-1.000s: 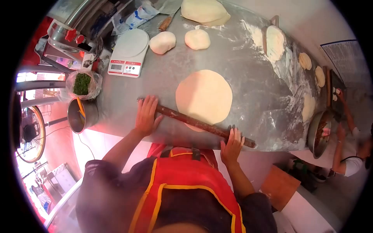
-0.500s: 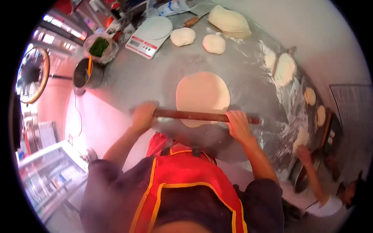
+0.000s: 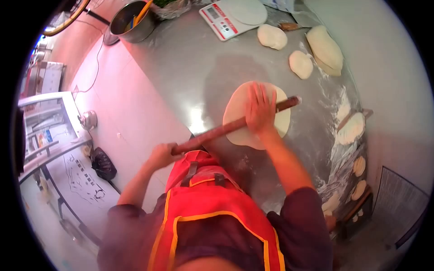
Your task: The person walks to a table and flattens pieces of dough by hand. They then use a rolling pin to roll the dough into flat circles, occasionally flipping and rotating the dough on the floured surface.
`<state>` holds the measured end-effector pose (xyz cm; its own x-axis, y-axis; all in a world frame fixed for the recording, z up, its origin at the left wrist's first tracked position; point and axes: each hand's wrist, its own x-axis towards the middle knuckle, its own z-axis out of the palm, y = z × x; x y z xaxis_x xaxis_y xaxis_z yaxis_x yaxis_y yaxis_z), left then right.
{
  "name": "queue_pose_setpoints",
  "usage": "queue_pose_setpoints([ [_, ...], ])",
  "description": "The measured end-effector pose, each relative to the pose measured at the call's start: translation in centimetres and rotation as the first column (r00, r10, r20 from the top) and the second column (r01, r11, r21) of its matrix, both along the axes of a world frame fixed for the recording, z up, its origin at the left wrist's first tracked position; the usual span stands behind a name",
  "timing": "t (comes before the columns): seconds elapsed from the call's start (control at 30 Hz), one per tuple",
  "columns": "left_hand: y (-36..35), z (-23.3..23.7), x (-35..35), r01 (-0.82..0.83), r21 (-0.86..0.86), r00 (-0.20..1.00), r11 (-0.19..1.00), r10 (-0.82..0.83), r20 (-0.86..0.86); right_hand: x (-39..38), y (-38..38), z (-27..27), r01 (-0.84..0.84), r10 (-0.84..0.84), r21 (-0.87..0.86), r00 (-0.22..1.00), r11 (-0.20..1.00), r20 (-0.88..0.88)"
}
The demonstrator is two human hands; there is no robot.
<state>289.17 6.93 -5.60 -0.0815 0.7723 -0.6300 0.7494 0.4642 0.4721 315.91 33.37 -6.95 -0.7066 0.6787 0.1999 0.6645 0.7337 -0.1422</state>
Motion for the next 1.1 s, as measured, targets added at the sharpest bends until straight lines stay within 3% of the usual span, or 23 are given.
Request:
queue_pose_setpoints([
  [0.13, 3.7, 1.2, -4.2, 0.032, 0.027, 0.989, 0.999, -0.028, -0.143, -8.1, 6.2, 0.3, 0.031, -0.017, 0.118, 0.993, 0.992, -0.118],
  [0.23, 1.5, -0.8, -3.9, 0.135, 0.108, 0.987, 0.985, -0.124, -0.101, -4.1, 2.8, -0.3, -0.068, 0.07, 0.021, 0.985, 0.997, -0.157],
  [0.3, 0.4, 0.2, -2.4, 0.091, 0.033, 0.996, 0.995, -0.091, -0.005, 0.9, -2.5, -0.3, -0.067, 0.063, -0.058, 0.997, 0.996, -0.054],
  [0.4, -0.1, -0.3, -2.7, 0.089, 0.051, 0.996, 0.995, -0.089, -0.006, 0.6, -3.1, 0.7, 0.016, -0.012, -0.134, 1.0, 0.991, 0.028],
  [0.43, 0.4, -0.8, -3.9, 0.084, 0.072, 0.996, 0.994, -0.081, -0.033, -1.5, -1.0, -0.1, -0.04, 0.04, 0.013, 0.999, 0.999, -0.007],
  [0.47, 1.2, -1.3, -5.0, 0.072, 0.099, 0.996, 0.992, -0.066, -0.063, -4.7, 1.6, 0.2, -0.02, 0.019, 0.007, 0.997, 1.0, 0.075],
  [0.53, 3.5, -1.7, -7.7, 0.021, 0.197, 0.992, 0.98, 0.005, -0.129, -10.2, 6.5, 0.0, 0.083, -0.084, 0.058, 0.997, 0.995, -0.001],
  [0.57, 6.1, 1.2, -8.7, 0.031, 0.137, 0.983, 0.99, -0.005, -0.184, -12.1, 8.5, -0.1, 0.046, -0.041, 0.107, 0.998, 0.993, -0.05],
  [0.6, 6.7, 1.2, -9.2, 0.034, 0.169, 0.982, 0.985, -0.001, -0.191, -13.1, 9.5, 0.1, 0.017, 0.0, 0.162, 0.995, 0.987, -0.1],
  [0.63, 7.0, 1.2, -9.6, 0.036, 0.208, 0.979, 0.978, 0.007, -0.203, -12.9, 9.2, 0.2, -0.019, 0.032, 0.115, 0.993, 0.993, -0.111],
  [0.7, 5.7, 0.6, -8.1, 0.07, 0.129, 0.983, 0.989, -0.046, -0.179, -10.6, 6.6, 0.4, -0.093, 0.093, 0.01, 0.987, 0.996, -0.128],
  [0.73, 4.4, 0.0, -6.8, 0.089, 0.088, 0.984, 0.992, -0.074, -0.16, -7.8, 4.2, 0.6, -0.081, 0.076, -0.076, 0.995, 0.994, -0.07],
  [0.8, 1.0, 0.2, -3.5, 0.092, 0.072, 0.99, 0.993, -0.083, -0.116, -0.6, -1.5, -0.2, -0.093, 0.099, -0.091, 0.993, 0.991, 0.061],
  [0.83, 0.2, 0.7, -2.0, 0.079, 0.02, 0.994, 0.997, -0.077, -0.078, 1.7, -4.3, 0.8, -0.107, 0.099, -0.127, 0.993, 0.986, -0.066],
  [0.9, -1.2, 0.1, -0.7, 0.03, 0.017, 0.998, 0.999, -0.029, -0.049, 3.9, -6.6, 2.5, -0.066, 0.07, -0.233, 0.998, 0.97, 0.007],
  [0.97, -2.2, -0.4, -0.2, 0.03, 0.033, 0.997, 0.999, -0.028, -0.07, 2.6, -3.4, 2.1, -0.15, 0.17, -0.115, 0.965, 0.982, 0.202],
  [1.03, -1.7, -0.8, -0.5, 0.073, 0.068, 0.989, 0.995, -0.063, -0.13, -1.4, 0.0, 2.3, -0.106, 0.105, -0.019, 0.993, 0.994, -0.057],
  [1.1, -1.7, 0.2, 0.6, 0.058, 0.058, 0.983, 0.997, -0.047, -0.176, -1.7, -0.5, 0.4, -0.114, 0.112, -0.076, 0.993, 0.991, -0.029],
])
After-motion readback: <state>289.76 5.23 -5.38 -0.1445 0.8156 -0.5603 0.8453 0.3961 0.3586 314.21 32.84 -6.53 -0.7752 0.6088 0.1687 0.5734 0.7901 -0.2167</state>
